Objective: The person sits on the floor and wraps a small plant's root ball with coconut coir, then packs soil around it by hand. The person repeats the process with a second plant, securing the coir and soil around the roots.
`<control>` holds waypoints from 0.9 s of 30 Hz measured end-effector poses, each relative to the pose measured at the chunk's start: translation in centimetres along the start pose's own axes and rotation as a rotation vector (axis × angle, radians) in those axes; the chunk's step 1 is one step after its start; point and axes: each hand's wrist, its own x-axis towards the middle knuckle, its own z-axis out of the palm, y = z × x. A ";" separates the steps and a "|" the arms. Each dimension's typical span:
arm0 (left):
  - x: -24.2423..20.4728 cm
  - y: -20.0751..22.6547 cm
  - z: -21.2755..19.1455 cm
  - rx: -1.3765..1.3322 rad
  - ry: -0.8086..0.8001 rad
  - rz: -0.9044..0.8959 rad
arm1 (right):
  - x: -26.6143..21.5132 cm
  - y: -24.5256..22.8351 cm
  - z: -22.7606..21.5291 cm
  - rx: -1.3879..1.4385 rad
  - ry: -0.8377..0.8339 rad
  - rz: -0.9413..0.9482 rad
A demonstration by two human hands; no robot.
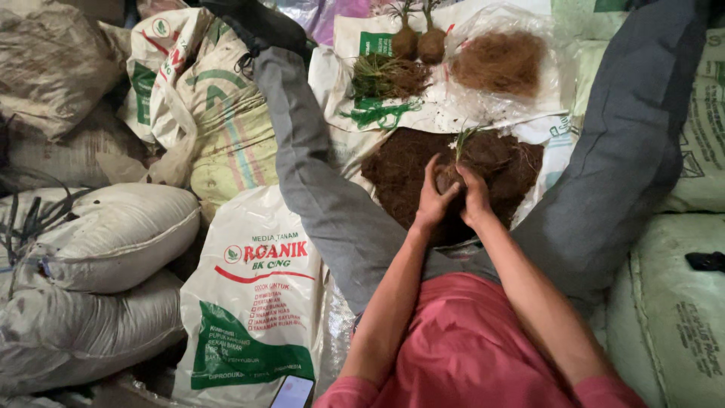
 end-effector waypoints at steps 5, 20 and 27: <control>-1.0 1.3 0.0 0.044 0.093 0.011 | 0.2 0.7 -0.5 0.043 0.008 0.036; -0.2 0.8 0.3 0.108 0.077 -0.067 | 1.1 0.6 -1.0 0.053 0.017 0.048; -0.9 3.4 0.8 -0.185 -0.012 -0.038 | 1.2 0.6 -1.5 0.055 -0.027 0.102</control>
